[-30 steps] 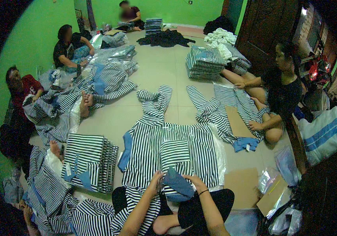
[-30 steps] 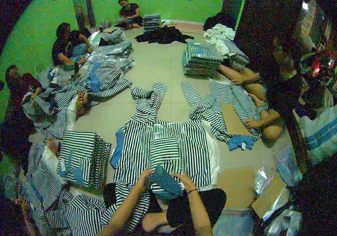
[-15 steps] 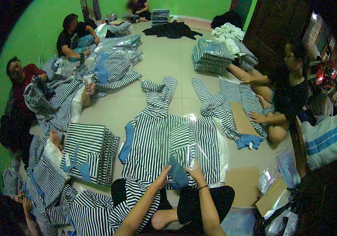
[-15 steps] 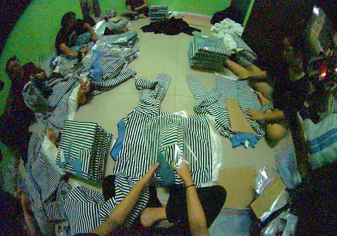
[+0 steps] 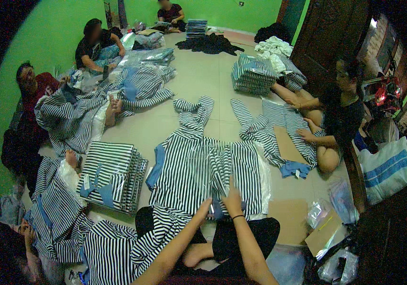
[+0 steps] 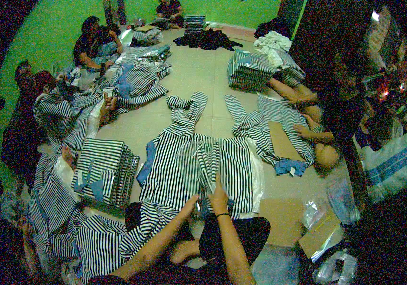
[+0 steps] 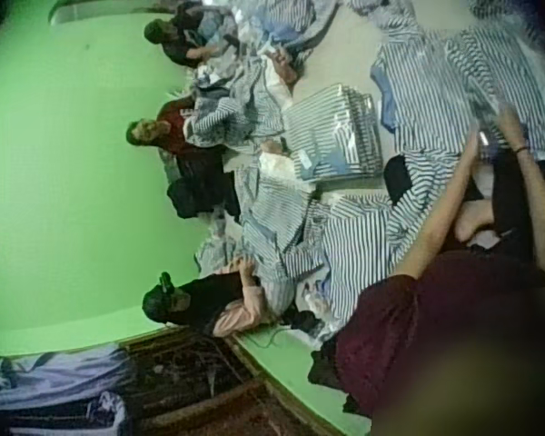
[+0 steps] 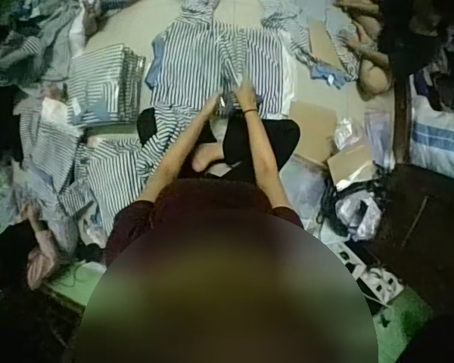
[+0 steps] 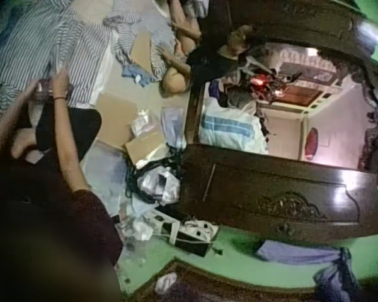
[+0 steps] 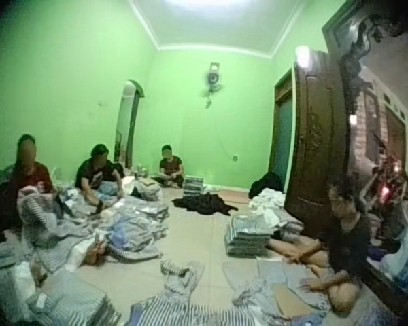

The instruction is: The person folds striped shirts and blue shorts, places them into clear plastic bags, and stacks the packaged items. The person also uses a cardboard insert to support the folded garments during packaging.

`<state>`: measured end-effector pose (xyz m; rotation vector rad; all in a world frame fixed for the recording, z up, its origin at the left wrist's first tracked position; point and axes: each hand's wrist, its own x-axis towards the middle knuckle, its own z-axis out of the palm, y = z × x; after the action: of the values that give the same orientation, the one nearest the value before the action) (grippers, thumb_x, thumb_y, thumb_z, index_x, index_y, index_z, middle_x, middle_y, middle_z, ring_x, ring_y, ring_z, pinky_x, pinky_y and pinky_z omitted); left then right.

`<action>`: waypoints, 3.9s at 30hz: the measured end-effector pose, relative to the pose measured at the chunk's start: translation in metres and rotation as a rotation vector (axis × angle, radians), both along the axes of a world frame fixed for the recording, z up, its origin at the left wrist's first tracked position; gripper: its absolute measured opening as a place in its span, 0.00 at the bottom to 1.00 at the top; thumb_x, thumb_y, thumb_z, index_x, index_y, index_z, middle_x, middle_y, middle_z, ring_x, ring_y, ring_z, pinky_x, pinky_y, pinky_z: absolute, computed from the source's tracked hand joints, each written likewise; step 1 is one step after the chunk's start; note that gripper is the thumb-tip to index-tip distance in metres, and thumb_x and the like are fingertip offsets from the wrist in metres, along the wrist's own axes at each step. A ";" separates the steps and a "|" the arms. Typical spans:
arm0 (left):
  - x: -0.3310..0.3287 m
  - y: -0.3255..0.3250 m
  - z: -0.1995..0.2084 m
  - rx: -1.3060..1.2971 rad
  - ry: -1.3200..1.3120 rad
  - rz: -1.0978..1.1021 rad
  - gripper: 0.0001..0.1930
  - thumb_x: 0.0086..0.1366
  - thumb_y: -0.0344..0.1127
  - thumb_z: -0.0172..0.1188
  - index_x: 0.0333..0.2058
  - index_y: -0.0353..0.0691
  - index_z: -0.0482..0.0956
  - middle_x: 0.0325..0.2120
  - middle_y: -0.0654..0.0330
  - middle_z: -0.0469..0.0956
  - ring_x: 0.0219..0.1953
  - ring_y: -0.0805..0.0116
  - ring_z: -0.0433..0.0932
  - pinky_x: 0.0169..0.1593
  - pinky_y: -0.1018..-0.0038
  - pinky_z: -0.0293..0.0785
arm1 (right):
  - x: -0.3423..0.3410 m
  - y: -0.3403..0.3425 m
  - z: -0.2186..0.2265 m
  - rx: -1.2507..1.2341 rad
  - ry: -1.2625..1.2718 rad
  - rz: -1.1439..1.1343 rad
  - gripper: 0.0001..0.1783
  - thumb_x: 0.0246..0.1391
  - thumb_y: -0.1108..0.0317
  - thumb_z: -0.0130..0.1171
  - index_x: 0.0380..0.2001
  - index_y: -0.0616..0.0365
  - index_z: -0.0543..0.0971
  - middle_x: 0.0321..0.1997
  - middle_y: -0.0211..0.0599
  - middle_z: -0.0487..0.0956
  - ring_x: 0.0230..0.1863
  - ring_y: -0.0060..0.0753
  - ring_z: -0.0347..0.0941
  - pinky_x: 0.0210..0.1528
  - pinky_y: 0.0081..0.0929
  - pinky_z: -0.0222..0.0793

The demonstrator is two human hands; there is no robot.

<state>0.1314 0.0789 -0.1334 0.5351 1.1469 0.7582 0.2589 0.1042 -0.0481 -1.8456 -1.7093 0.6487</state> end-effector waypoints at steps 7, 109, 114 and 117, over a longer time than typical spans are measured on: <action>0.001 0.002 0.001 0.214 0.071 0.188 0.16 0.57 0.43 0.45 0.36 0.35 0.68 0.27 0.59 0.70 0.30 0.72 0.67 0.32 0.77 0.64 | -0.013 -0.007 0.008 0.188 -0.284 0.023 0.39 0.31 0.71 0.59 0.52 0.53 0.57 0.57 0.58 0.46 0.58 0.54 0.44 0.56 0.37 0.46; -0.126 0.110 0.210 0.675 0.313 0.070 0.11 0.49 0.41 0.49 0.25 0.40 0.74 0.21 0.65 0.72 0.23 0.76 0.67 0.27 0.81 0.60 | 0.089 0.028 0.120 -0.025 1.055 -0.090 0.07 0.44 0.64 0.53 0.19 0.54 0.73 0.15 0.21 0.66 0.14 0.13 0.56 0.18 0.13 0.53; -0.133 0.075 0.375 0.897 -0.039 0.103 0.15 0.51 0.42 0.52 0.34 0.40 0.72 0.30 0.63 0.73 0.33 0.71 0.70 0.39 0.75 0.65 | 0.096 -0.019 0.265 0.198 1.363 0.193 0.10 0.45 0.68 0.51 0.32 0.60 0.72 0.22 0.23 0.70 0.13 0.08 0.56 0.16 0.08 0.54; -0.125 0.051 0.405 0.980 -0.024 0.112 0.14 0.50 0.40 0.53 0.34 0.39 0.72 0.31 0.63 0.73 0.32 0.72 0.70 0.38 0.76 0.66 | 0.099 -0.032 0.295 0.315 1.366 0.286 0.12 0.46 0.69 0.50 0.35 0.62 0.70 0.22 0.23 0.69 0.12 0.06 0.53 0.14 0.07 0.51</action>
<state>0.0065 0.1302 0.2718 1.2705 0.7241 1.4193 0.3580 0.0726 0.2473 -0.5513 -0.9809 1.2498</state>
